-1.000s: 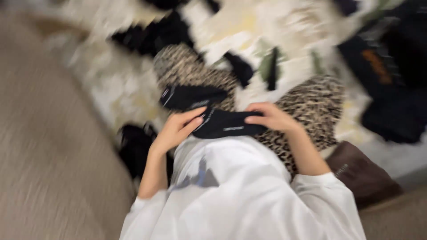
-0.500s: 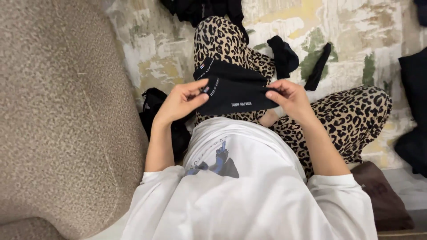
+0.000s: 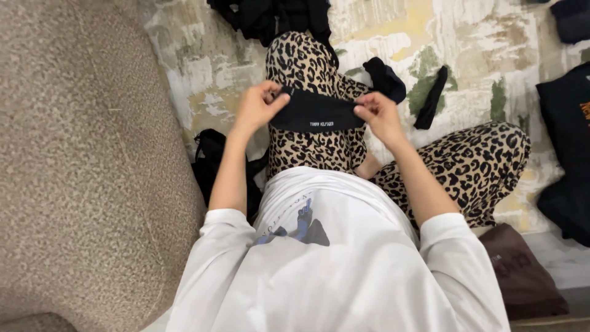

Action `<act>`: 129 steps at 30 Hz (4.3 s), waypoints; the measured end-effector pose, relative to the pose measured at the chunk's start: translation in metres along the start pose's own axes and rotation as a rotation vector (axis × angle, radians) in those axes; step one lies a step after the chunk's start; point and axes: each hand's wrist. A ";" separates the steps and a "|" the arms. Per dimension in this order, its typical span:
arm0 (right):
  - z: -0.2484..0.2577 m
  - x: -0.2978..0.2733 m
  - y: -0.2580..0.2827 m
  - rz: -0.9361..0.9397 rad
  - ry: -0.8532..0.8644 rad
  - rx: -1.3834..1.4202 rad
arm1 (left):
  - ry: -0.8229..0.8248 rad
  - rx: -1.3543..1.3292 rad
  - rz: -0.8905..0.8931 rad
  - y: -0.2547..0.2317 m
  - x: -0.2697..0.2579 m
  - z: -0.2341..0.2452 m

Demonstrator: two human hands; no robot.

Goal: Pairing and folding black socks on the floor.

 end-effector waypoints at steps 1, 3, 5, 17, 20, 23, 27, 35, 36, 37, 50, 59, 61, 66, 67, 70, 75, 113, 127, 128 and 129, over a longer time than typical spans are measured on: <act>0.000 0.004 -0.004 0.008 -0.001 0.001 | -0.005 0.002 -0.006 0.004 -0.001 -0.005; 0.001 0.013 -0.013 0.042 0.005 -0.047 | -0.143 0.091 -0.054 0.013 0.002 -0.016; 0.001 0.001 0.005 0.022 0.015 -0.010 | -0.187 -0.006 -0.095 0.011 -0.008 -0.023; 0.020 -0.025 0.042 -0.056 0.195 0.224 | 0.179 -0.685 -0.042 -0.028 -0.009 -0.029; 0.019 -0.028 0.060 0.026 0.013 0.054 | 0.013 -0.324 -0.131 -0.068 0.002 -0.064; 0.014 -0.037 0.068 0.277 -0.339 -0.343 | -0.181 0.017 -0.249 -0.107 0.005 -0.108; 0.015 -0.065 0.060 0.341 -0.234 0.011 | -0.118 -0.331 -0.339 -0.111 -0.011 -0.172; 0.017 -0.097 0.064 0.176 -0.200 0.217 | 0.117 -0.652 -0.310 -0.076 -0.025 -0.202; 0.016 -0.099 0.064 0.227 -0.228 0.126 | 0.129 -0.666 -0.358 -0.070 -0.028 -0.206; 0.015 -0.096 0.058 0.221 -0.246 0.130 | 0.149 -0.667 -0.360 -0.070 -0.028 -0.204; -0.004 -0.115 0.052 0.059 -0.329 -0.032 | 0.310 -1.361 0.280 -0.059 -0.048 -0.163; -0.008 -0.127 0.009 -0.316 0.074 1.138 | 0.380 -1.129 0.034 -0.031 -0.027 -0.181; -0.001 -0.126 -0.025 -0.348 0.299 1.185 | 0.474 -0.947 -0.072 -0.030 -0.028 -0.198; 0.035 -0.132 -0.065 -0.074 0.478 1.109 | 0.578 -1.209 0.213 -0.077 -0.031 -0.167; 0.039 -0.135 -0.031 -0.078 0.476 1.113 | 0.578 -1.208 0.219 -0.088 -0.035 -0.159; 0.050 -0.138 0.016 -0.066 0.354 0.966 | 0.567 -1.275 0.301 -0.094 -0.044 -0.153; 0.050 -0.145 -0.033 -0.121 0.028 0.305 | 0.335 -0.527 -0.021 -0.097 -0.055 -0.165; 0.035 0.080 0.052 0.365 -0.112 -0.022 | 0.211 -0.920 -0.029 -0.075 0.108 -0.068; 0.016 -0.017 0.076 -0.018 0.100 0.528 | -0.023 -1.174 0.072 -0.075 0.064 -0.073; 0.020 -0.020 0.072 -0.023 0.068 0.637 | -0.034 -1.170 0.040 -0.073 0.061 -0.074; 0.024 -0.024 0.067 -0.027 0.037 0.746 | -0.045 -1.166 0.009 -0.071 0.057 -0.076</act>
Point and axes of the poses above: each hand's wrist, its own x-axis towards the middle knuckle, its own z-axis out of the back of the hand, y = z × x, and after that the axes turned 6 degrees about -z, right-handed
